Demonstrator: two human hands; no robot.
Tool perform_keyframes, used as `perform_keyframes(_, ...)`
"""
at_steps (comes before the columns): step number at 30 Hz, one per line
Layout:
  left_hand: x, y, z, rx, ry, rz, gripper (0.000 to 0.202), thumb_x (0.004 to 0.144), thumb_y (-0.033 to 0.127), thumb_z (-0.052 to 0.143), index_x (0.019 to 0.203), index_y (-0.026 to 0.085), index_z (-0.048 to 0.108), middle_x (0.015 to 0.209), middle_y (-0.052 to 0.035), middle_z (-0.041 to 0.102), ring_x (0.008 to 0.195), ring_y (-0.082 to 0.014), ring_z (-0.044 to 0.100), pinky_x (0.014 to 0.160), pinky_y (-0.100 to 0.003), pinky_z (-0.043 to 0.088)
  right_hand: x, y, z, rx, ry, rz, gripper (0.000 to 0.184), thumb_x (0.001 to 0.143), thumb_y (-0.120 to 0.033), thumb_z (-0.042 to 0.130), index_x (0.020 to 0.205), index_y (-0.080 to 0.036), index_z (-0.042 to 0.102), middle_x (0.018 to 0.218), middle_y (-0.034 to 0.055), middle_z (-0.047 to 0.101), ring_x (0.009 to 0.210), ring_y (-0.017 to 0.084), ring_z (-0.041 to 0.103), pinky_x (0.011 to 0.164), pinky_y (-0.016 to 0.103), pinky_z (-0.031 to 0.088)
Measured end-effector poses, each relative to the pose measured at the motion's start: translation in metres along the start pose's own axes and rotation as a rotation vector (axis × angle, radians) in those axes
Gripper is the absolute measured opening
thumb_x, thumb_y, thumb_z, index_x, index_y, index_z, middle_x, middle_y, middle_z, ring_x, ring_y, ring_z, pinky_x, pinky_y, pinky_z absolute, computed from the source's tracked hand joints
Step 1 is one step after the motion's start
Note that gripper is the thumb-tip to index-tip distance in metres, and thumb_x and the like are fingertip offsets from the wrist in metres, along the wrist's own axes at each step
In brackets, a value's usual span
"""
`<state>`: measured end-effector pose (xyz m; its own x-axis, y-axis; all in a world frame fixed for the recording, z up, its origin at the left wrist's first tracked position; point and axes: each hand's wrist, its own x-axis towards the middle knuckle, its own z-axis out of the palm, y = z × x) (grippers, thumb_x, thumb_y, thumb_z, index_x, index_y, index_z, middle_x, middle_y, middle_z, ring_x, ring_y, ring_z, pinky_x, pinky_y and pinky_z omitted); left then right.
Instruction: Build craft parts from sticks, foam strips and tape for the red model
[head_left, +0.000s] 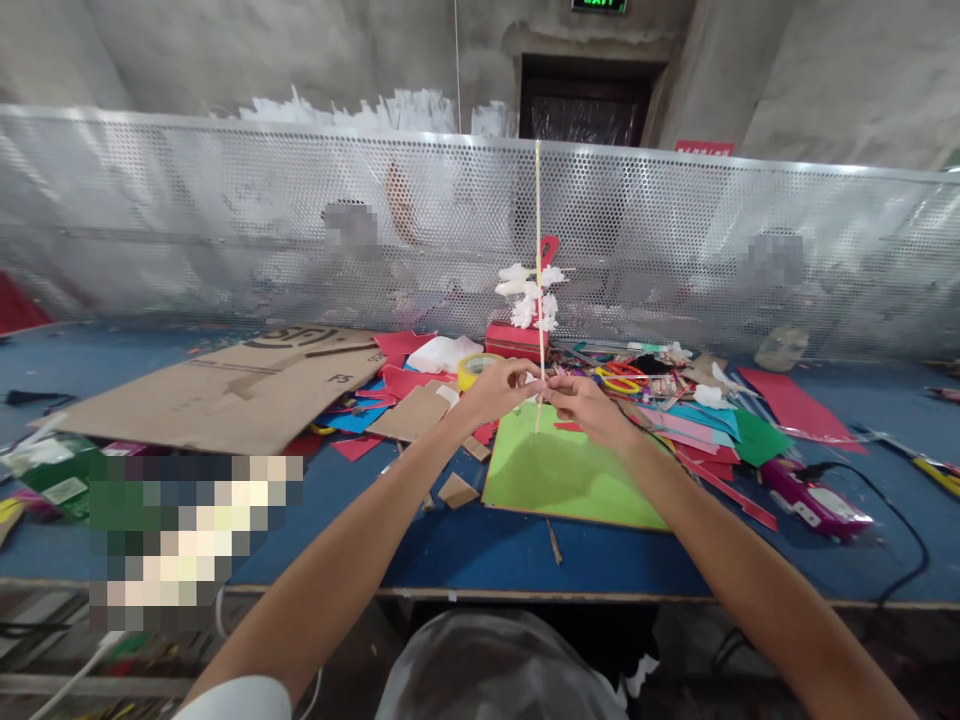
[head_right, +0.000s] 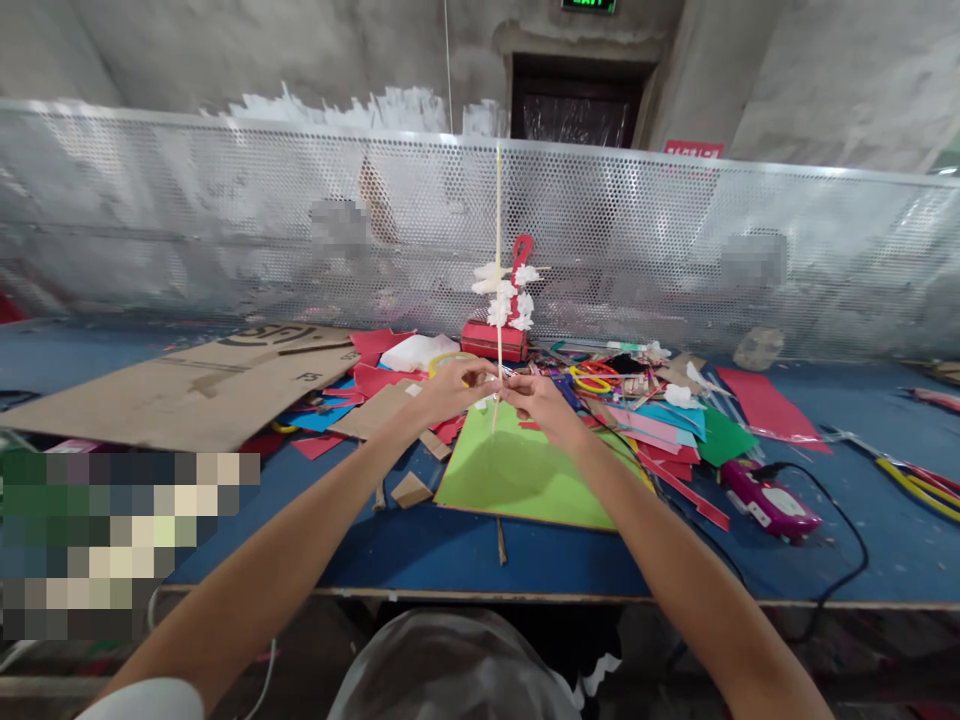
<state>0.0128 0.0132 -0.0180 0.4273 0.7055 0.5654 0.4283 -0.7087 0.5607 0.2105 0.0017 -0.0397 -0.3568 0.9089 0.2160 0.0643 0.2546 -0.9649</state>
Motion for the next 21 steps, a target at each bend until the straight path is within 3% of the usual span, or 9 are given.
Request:
perform_keyframes(5, 0.0010, -0.0001, 0.0037, -0.129, 0.059, -0.006, 0.034, 0.091, 0.046, 0.055, 0.083, 0.017, 0.072, 0.069, -0.0008, 0.060, 0.062, -0.0121, 0.048, 0.056, -0.023, 0.035, -0.0013, -0.0008, 0.0023, 0.039, 0.013, -0.029, 0.033, 0.071, -0.049, 0.080, 0.083, -0.020, 0.071, 0.079, -0.0001, 0.061, 0.059, 0.009, 0.040, 0.054, 0.024, 0.034)
perform_keyframes(10, 0.0003, 0.0030, 0.0030, -0.091, 0.083, -0.024, 0.028, 0.088, 0.042, 0.061, 0.085, 0.017, 0.072, 0.063, 0.0005, 0.057, 0.059, -0.0115, 0.045, 0.054, -0.023, 0.034, -0.0027, -0.0010, 0.0011, 0.025, 0.007, -0.026, 0.033, 0.074, -0.048, 0.078, 0.092, -0.021, 0.071, 0.090, 0.0028, 0.066, 0.066, 0.010, 0.048, 0.057, 0.023, 0.039)
perform_keyframes(16, -0.0003, 0.0030, 0.0024, -0.071, 0.036, -0.004, 0.028, 0.089, 0.044, 0.061, 0.088, 0.018, 0.074, 0.061, 0.0022, 0.050, 0.057, -0.0108, 0.041, 0.053, -0.023, 0.030, -0.0023, -0.0013, -0.0007, 0.064, 0.010, -0.039, 0.035, 0.079, -0.054, 0.074, 0.085, -0.020, 0.068, 0.076, -0.0007, 0.057, 0.067, 0.011, 0.049, 0.056, 0.022, 0.039)
perform_keyframes(21, -0.0002, 0.0009, -0.0006, -0.016, 0.003, 0.003, 0.028, 0.090, 0.043, 0.061, 0.087, 0.018, 0.072, 0.062, 0.0021, 0.050, 0.059, -0.0110, 0.043, 0.056, -0.023, 0.032, -0.0008, -0.0009, 0.0021, 0.185, 0.102, -0.005, 0.039, 0.071, -0.053, 0.081, 0.083, -0.020, 0.064, 0.074, -0.0021, 0.057, 0.066, 0.010, 0.051, 0.058, 0.022, 0.040)
